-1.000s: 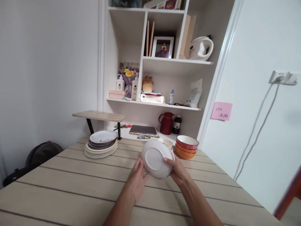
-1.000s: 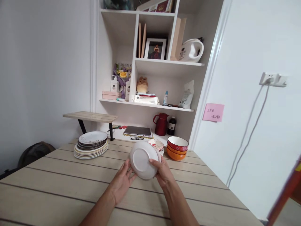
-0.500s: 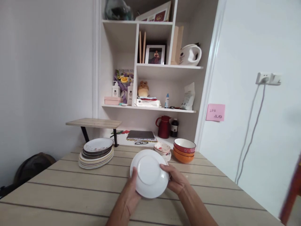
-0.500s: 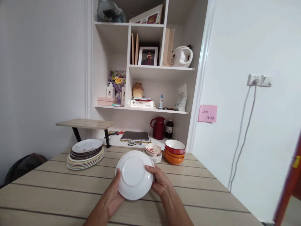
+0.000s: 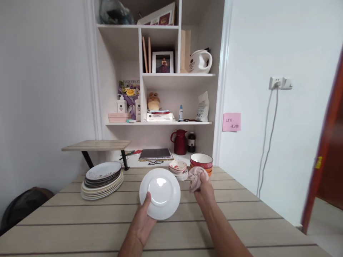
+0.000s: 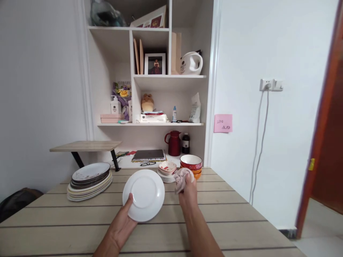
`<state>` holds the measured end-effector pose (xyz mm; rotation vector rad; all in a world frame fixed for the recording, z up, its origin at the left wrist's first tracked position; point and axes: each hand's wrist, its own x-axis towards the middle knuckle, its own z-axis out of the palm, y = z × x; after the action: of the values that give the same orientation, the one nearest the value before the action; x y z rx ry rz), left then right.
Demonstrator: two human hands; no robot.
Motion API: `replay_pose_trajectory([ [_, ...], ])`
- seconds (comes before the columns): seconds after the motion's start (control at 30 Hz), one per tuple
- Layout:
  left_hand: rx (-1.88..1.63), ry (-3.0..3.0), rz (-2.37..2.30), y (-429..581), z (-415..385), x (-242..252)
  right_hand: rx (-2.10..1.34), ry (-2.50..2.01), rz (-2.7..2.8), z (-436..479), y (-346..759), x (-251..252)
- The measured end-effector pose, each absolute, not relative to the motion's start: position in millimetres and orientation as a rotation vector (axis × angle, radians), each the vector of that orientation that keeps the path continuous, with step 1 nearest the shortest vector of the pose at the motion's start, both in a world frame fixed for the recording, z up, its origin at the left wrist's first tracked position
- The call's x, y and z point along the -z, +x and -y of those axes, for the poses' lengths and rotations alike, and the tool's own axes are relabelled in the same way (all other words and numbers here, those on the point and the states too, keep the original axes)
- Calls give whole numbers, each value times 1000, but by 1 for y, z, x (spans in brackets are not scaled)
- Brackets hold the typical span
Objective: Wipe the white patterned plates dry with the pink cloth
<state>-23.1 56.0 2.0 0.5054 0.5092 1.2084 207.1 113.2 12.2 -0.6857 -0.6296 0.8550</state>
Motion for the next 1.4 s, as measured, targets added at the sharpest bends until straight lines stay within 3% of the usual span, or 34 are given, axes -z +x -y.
replay_pose_trajectory([
  [0.4,-1085,586,-526,-11,-46,-6,-175,-1093,1639,-90,152,-31],
  [0.53,-1063,587,-523,-3,-45,-1,-103,-1143,1922,-70,142,-44],
  [0.7,-1168,605,-410,1,-53,10,-164,-899,2299,-48,122,-56],
  [0.93,-1073,543,-473,-1,-50,2,-252,-999,1958,-77,143,-39],
  [1.07,-1199,515,-467,-7,-56,1,-335,-1018,1825,-90,166,-27],
  [1.2,-1403,430,-482,-17,-64,-2,-382,-937,1875,-92,159,-19],
  [1.4,-1428,346,-322,-30,-75,6,-160,-911,2195,-64,109,-20],
])
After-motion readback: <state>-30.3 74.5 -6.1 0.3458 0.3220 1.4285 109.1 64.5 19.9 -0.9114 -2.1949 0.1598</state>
